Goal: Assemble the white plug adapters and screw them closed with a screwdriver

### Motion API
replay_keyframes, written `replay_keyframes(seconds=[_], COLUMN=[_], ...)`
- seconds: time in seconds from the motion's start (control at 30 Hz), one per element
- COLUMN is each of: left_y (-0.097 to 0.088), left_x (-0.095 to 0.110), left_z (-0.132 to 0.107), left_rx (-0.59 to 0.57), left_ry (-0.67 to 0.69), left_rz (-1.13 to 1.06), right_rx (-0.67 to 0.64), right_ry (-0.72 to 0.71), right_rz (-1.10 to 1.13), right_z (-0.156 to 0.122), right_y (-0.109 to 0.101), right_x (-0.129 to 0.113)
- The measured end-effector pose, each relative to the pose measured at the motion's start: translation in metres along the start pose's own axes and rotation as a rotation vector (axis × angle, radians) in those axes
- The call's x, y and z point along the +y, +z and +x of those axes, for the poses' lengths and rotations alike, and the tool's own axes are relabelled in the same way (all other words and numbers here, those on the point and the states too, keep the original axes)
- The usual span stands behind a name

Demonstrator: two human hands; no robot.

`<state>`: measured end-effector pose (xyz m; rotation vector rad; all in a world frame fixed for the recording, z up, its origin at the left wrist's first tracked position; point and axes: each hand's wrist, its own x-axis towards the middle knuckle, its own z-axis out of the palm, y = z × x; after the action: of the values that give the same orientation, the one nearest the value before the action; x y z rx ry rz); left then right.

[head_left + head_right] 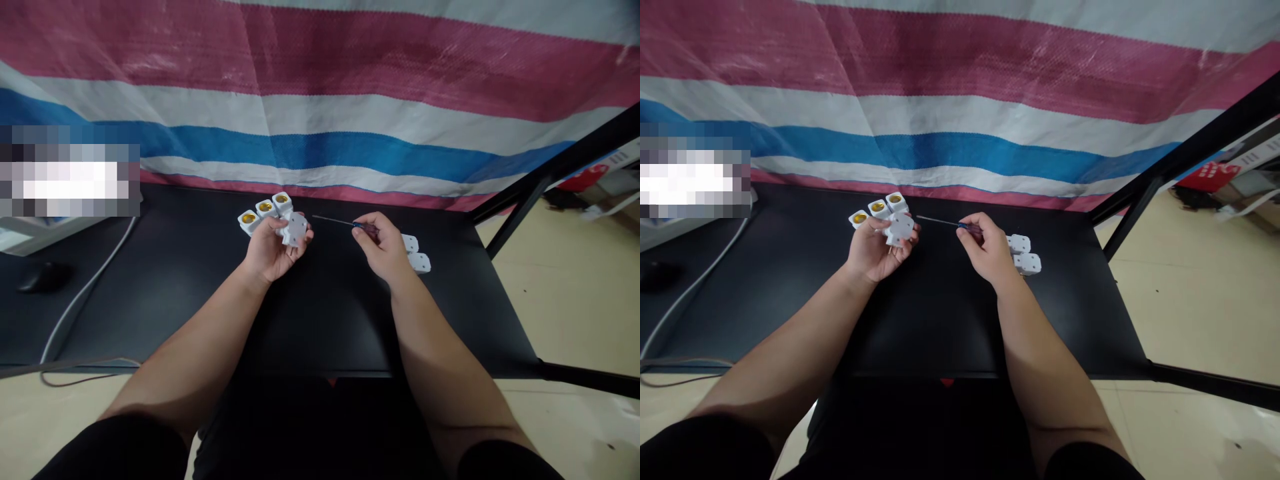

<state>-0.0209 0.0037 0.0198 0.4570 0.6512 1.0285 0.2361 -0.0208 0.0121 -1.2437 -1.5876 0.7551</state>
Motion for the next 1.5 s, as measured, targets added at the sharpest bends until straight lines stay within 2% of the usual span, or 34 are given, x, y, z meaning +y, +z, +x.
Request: replay_keyframes(seconds=[0.3,0.57,0.73,0.93,1.07,1.23,1.4,1.5], left_y=[0.004,0.009,0.01,0.002,-0.002,-0.003,-0.002,-0.002], left_x=[-0.003,-0.005,-0.009,-0.015,-0.017,-0.017,-0.019,-0.019], left_z=[0.002,0.0,0.0,0.002,0.002,0.003,0.004,0.003], left_rx=[-0.007,0.054,0.104,0.087,0.047,0.07,0.049,0.039], left_ry=[-0.021,-0.018,0.048,0.15,0.199,0.264,0.312,0.337], left_rz=[-0.039,-0.088,0.033,0.232,0.272,0.278,0.343,0.387], right_rx=[-0.081,-0.076,-0.081,-0.1,-0.152,-0.201,-0.17,-0.194], right_ry=[-0.073,-0.087,-0.098,-0.069,-0.016,0.006,0.03,0.067], right_rz=[-0.161,-0.198,-0.224,-0.212,-0.229,-0.138,-0.196,-0.225], right_z=[-0.005,-0.004,-0.005,-0.003,-0.003,-0.005,-0.001,0.0], right_y=[0.002,0.002,0.003,0.002,0.004,0.001,-0.002,0.0], right_x=[-0.012,-0.011,-0.01,-0.011,-0.012,-0.008,-0.007,-0.007])
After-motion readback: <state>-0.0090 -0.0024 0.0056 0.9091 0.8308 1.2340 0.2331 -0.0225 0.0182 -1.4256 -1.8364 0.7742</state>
